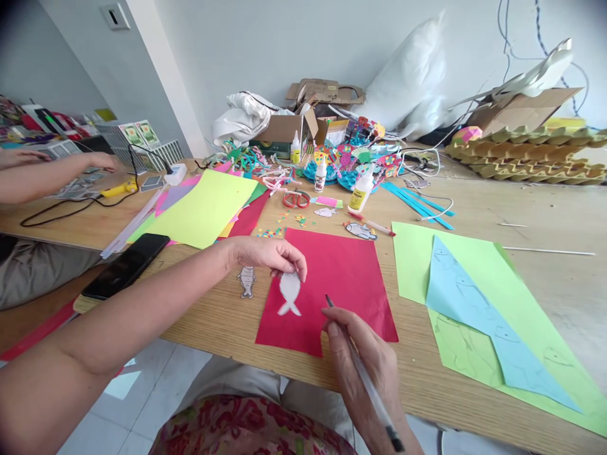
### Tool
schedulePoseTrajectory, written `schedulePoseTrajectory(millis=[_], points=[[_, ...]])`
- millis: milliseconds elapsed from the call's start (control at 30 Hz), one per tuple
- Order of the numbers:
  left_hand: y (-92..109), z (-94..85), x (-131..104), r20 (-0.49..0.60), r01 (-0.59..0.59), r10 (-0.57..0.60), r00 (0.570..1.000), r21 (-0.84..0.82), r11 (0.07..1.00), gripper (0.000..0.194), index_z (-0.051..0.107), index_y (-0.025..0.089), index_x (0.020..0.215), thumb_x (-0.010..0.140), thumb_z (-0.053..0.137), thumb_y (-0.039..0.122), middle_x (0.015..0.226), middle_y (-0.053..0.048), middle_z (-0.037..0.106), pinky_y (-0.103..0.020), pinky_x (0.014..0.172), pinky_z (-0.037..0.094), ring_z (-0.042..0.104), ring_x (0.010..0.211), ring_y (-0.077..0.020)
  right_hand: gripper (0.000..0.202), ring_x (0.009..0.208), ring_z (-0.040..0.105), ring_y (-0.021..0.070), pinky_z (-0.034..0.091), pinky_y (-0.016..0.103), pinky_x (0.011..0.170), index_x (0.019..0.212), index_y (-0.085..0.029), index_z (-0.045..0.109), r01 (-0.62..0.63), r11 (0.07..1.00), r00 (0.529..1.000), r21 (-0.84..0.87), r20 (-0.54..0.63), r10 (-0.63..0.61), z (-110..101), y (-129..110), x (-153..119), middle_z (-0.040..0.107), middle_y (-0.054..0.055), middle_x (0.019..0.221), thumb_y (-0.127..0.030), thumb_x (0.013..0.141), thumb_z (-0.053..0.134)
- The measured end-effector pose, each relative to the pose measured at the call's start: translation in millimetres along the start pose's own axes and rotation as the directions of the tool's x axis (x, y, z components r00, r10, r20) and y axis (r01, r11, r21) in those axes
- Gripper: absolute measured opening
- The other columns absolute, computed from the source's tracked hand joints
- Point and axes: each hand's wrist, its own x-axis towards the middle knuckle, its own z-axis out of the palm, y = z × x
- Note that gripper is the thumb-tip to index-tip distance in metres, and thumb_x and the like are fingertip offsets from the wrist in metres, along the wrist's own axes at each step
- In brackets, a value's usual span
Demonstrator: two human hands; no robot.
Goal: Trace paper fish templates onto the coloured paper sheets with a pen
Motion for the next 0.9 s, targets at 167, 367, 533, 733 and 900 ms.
schedulePoseTrajectory(millis=[167,367,533,733,900], points=[[2.4,-1.5,-4.9,-0.103,0.042,-0.016,0.995,0.260,0.965,0.019,0.054,0.014,0.067,0.064,0.037,0.006,0.060,0.003,0.048,-0.020,0.050,0.033,0.043,0.053,-0.0085,0.015,0.052,0.055,0.0142,0.040,0.023,0.047,0.081,-0.023,0.055,-0.089,0.996,0.979,0.018,0.187,0.084,10.2,-5.2,8.6,0.061,-0.002,0.060,-0.031,0.081,0.042],[-1.4,19.7,-2.7,-0.099,0.032,0.013,0.995,0.446,0.895,0.018,0.053,0.016,0.063,0.063,0.039,0.004,0.063,0.002,0.051,-0.024,0.059,0.033,0.046,0.063,-0.0123,0.016,0.046,0.044,0.0124,0.034,0.023,0.043,0.072,-0.021,0.054,-0.098,0.994,0.957,0.048,0.280,0.080,18.6,-4.1,18.5,0.051,-0.004,0.053,-0.031,0.079,0.044],[-5.2,31.2,-5.7,-0.102,0.062,-0.001,0.995,0.599,0.799,0.020,0.055,0.015,0.070,0.073,0.037,0.005,0.076,0.000,0.056,-0.023,0.068,0.038,0.050,0.072,-0.0126,0.017,0.046,0.045,0.0120,0.035,0.022,0.043,0.076,-0.019,0.059,-0.094,0.995,0.959,0.040,0.271,0.080,22.0,-5.2,19.8,0.054,-0.003,0.054,-0.030,0.079,0.045],[-8.8,38.6,-10.4,-0.176,0.099,0.044,0.983,0.723,0.684,0.009,0.058,0.017,0.078,0.080,0.049,0.017,0.081,-0.001,0.058,-0.022,0.065,0.036,0.051,0.073,-0.0128,0.019,0.046,0.046,0.0121,0.035,0.022,0.043,0.078,-0.019,0.061,-0.093,0.996,0.954,0.010,0.286,0.086,23.4,-1.4,19.1,0.054,-0.003,0.053,-0.031,0.079,0.045],[-9.4,43.2,-12.9,-0.202,0.119,0.047,0.978,0.732,0.671,0.004,0.057,0.019,0.078,0.079,0.054,0.021,0.079,0.001,0.057,-0.022,0.057,0.032,0.051,0.069,-0.0123,0.021,0.046,0.046,0.0130,0.035,0.023,0.043,0.078,-0.020,0.060,-0.134,0.991,0.942,0.007,0.310,0.125,23.3,-1.7,18.8,0.052,-0.003,0.052,-0.033,0.079,0.044]])
